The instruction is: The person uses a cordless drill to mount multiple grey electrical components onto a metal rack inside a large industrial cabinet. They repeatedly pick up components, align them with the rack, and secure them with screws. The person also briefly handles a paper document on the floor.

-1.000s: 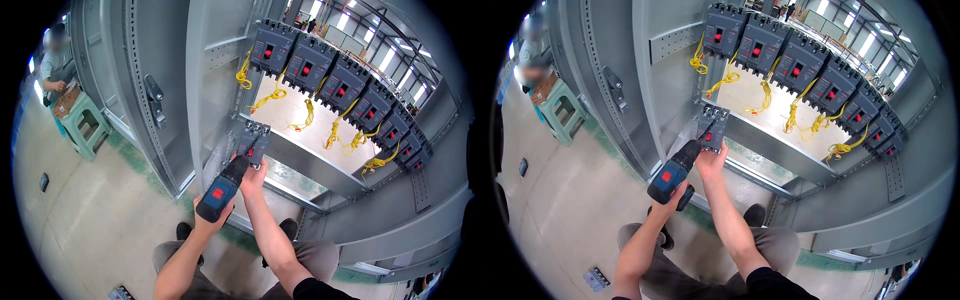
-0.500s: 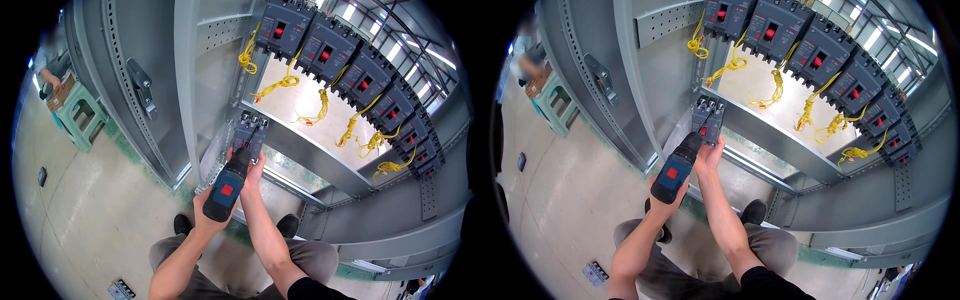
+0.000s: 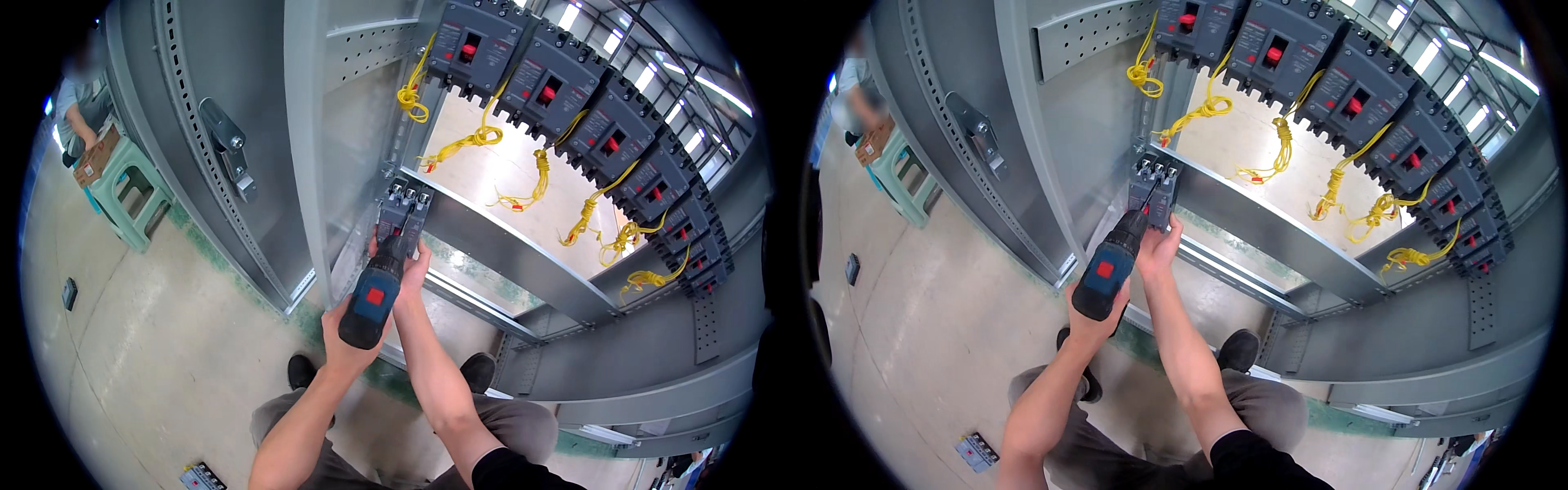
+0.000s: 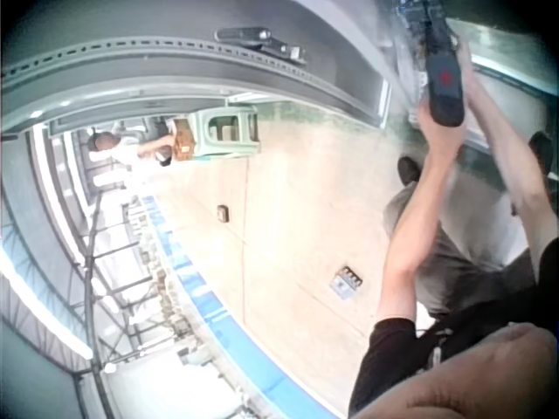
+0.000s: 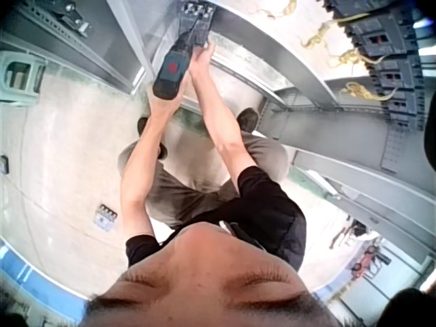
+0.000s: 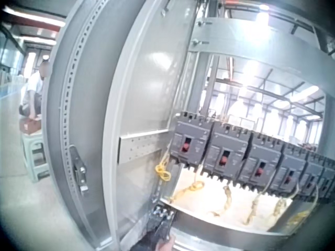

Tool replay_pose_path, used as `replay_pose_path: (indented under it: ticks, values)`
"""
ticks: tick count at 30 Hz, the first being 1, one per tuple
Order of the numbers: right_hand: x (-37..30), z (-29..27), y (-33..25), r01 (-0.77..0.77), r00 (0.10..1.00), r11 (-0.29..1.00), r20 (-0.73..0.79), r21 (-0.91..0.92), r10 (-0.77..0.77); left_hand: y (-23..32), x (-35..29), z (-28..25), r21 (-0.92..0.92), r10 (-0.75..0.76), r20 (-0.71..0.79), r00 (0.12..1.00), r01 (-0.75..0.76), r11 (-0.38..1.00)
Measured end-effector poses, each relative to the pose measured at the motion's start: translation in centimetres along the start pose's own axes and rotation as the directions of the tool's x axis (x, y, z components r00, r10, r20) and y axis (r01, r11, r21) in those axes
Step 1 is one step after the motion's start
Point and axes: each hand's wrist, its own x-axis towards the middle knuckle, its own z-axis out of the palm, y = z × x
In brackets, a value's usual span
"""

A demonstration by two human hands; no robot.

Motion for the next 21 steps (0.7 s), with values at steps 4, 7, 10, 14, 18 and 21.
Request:
replay_pose_path:
  ticks: [4, 7, 10, 14, 18, 21]
  values:
    - [1.2, -0.4, -1.0, -0.018, 0.997, 0.999, 0.079, -0.047, 0.022, -0.4, 0.3, -0.6, 0.029, 0.001, 0.035, 0.999, -0.002, 1.000]
    - [1.8, 0.0, -0.7, -0.020, 0.999, 0.994, -0.034, -0.106, 0.017, -0.3, 0.2, -0.8, 0.010, -0.029, -0.005, 1.000, 0.029, 1.000]
    - [2.4, -0.1, -1.2, 0.014, 0.997, 0.995, -0.069, -0.100, -0.021, -1.1, -0.5, -0.8, -0.116, -0.184, 0.031, 0.982, 0.186, 0.976]
    - [2.3, 0.2, -1.9, 0.015, 0.999, 0.997, -0.035, -0.082, -0.018, -0.3, -0.3, -1.0, 0.002, -0.188, 0.068, 0.980, 0.188, 0.982]
    - [1.8, 1.3, -2.0, 0.028, 0.999, 0.998, -0.031, -0.048, -0.029, -0.9, -0.5, -0.8, -0.008, -0.210, 0.128, 0.969, 0.212, 0.977]
    - [1.9, 0.8, -2.6, 0.061, 0.998, 0.998, 0.030, -0.028, -0.060, -0.4, -0.3, 0.0, -0.061, -0.199, 0.099, 0.975, 0.205, 0.977]
